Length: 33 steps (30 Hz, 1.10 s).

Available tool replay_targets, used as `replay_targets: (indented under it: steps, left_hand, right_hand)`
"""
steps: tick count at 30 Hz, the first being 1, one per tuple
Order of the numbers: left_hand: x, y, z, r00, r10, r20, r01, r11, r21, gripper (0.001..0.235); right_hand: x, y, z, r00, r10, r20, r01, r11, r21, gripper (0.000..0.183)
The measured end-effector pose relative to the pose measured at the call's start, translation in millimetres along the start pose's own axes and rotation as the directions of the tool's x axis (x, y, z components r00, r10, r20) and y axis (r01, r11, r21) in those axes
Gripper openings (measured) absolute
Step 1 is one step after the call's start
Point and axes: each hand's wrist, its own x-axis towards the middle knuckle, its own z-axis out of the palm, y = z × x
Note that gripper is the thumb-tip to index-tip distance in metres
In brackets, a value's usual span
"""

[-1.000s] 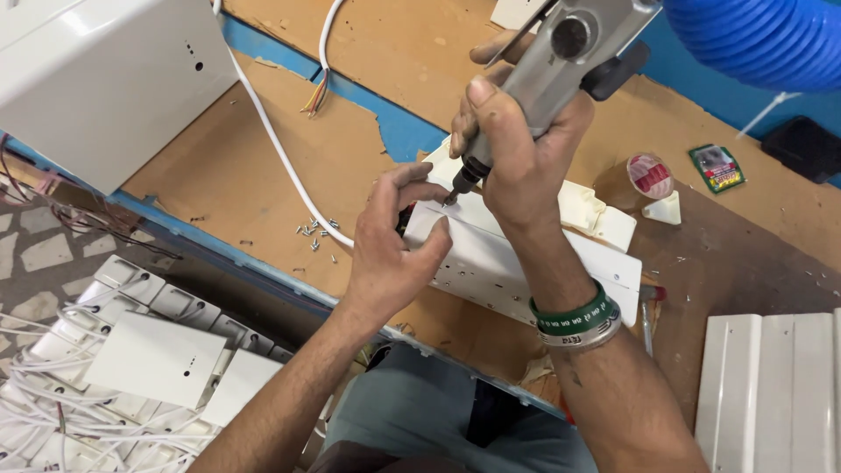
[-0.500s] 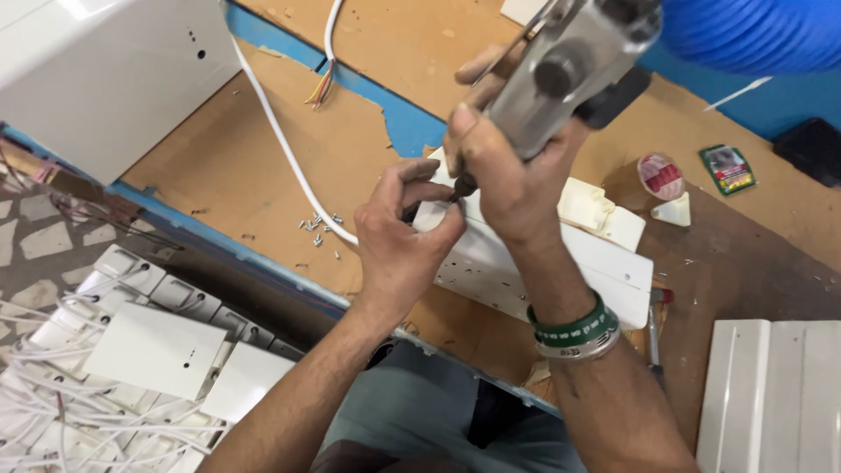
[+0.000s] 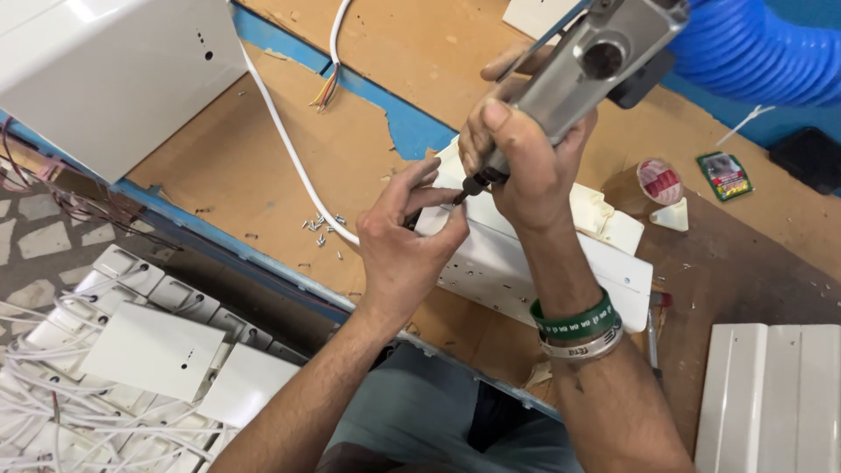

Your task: Assembling white plastic hardware boxes using an air screwdriver and screws.

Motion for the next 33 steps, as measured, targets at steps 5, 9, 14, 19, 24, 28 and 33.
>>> replay_targets:
  steps: [5, 9, 14, 19, 24, 28, 33]
  left_hand:
    - [-1, -1, 0, 0.999, 0.045, 0.011, -0.045, 0.999, 0.013, 0.058]
    - [-1, 0, -2, 0.999, 0.037, 0.028, -0.038, 0.999, 0.022, 0.059]
    - [0, -3, 0, 0.999, 0.04, 0.011, -0.04, 0.999, 0.012, 0.06]
    - [0, -1, -2, 0.999, 0.034, 0.016, -0.034, 0.999, 0.002, 0.058]
    - [-1, 3, 0, 0.997, 0.033, 0.068, -0.026, 0.994, -0.107, 0.053]
    - [-7, 7, -23, 0.986, -0.057, 0.158, 0.063, 0.997, -0.033, 0.05]
    - [-23, 77, -82, 0.984, 0.155, 0.092, -0.121, 0.947, -0.299, 0.033]
  right_hand:
    - [-4, 8, -6, 1.0, 0.002, 0.006, -0.002, 1.0, 0.021, 0.024]
    - [-4, 11, -6, 0.999, 0.001, 0.053, 0.001, 1.0, -0.031, 0.022]
    - [-2, 9, 0, 0.997, -0.014, 0.077, 0.02, 0.997, -0.076, 0.025]
    - [-2, 10, 5, 0.998, -0.053, 0.029, 0.056, 0.995, -0.078, 0.026]
    - [-3, -6, 6, 0.989, -0.103, -0.11, 0.088, 0.988, -0.131, 0.028]
    - [-31, -67, -15, 0.946, -0.142, -0.29, 0.139, 0.99, -0.031, 0.028]
    - [-119, -144, -57, 0.826, -0.131, -0.548, -0.076, 0.938, -0.339, 0.021]
